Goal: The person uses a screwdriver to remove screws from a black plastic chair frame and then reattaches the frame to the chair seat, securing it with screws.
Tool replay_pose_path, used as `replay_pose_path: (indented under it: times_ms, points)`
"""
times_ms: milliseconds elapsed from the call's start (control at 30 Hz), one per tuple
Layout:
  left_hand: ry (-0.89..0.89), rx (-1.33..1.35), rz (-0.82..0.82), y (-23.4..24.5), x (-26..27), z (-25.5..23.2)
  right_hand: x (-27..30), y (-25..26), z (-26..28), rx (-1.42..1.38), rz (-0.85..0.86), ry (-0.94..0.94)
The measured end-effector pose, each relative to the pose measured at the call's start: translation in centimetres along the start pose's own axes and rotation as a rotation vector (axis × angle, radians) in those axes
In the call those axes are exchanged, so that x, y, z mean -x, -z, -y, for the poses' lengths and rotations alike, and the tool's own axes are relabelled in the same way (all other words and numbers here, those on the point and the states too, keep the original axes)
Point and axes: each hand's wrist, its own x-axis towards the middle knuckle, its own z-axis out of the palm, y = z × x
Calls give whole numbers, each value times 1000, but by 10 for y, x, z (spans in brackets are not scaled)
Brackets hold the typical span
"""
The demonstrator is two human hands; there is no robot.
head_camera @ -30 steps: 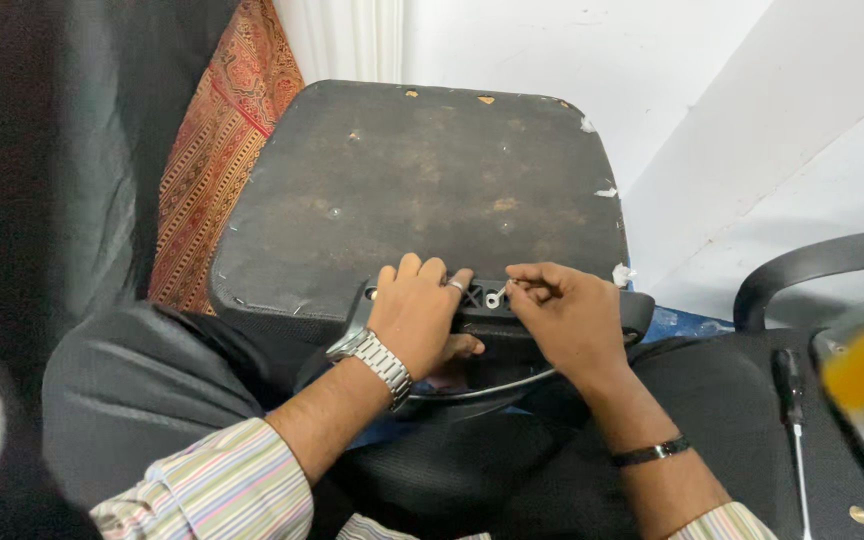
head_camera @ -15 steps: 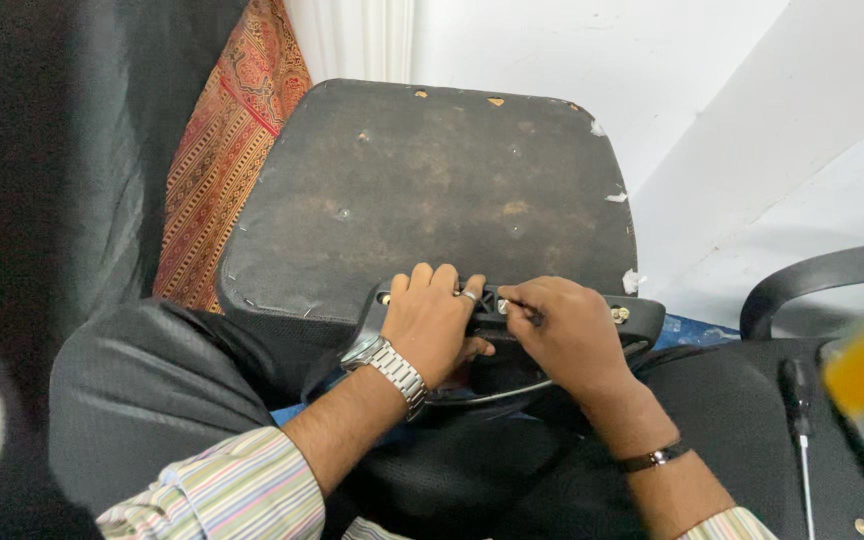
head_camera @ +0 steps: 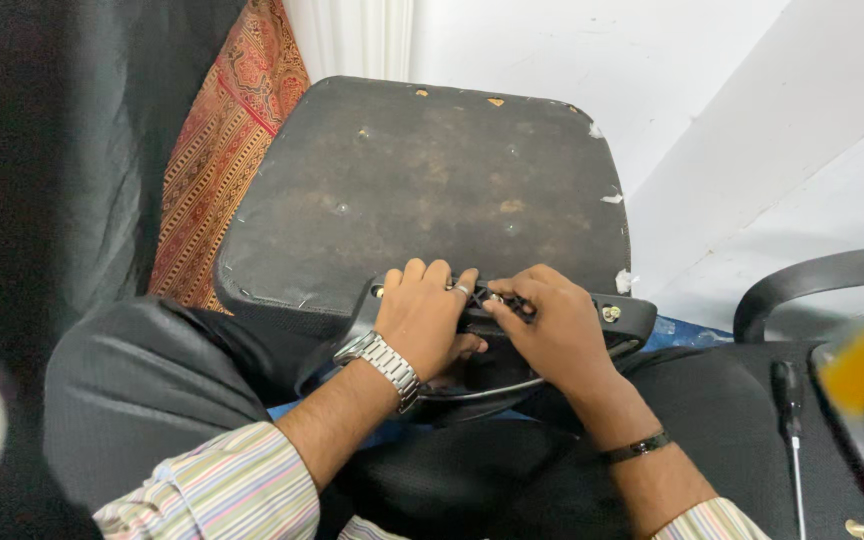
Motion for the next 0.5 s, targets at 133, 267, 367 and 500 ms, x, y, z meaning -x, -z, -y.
replay_pose_path:
  times_ms: [133,267,367,500]
  points:
    - [13,-3,19,0,-1,0,-1,-4,0,54,-3,-87]
    - [8,5,-1,0,0,-2,-1,-7,-3,67,-67,-41]
    - [2,22,-8,0,2,-2,1,-5,-6,-15,-80,130]
    - [8,48,14,1,2,-9,2,0,-7,134,-18,-136]
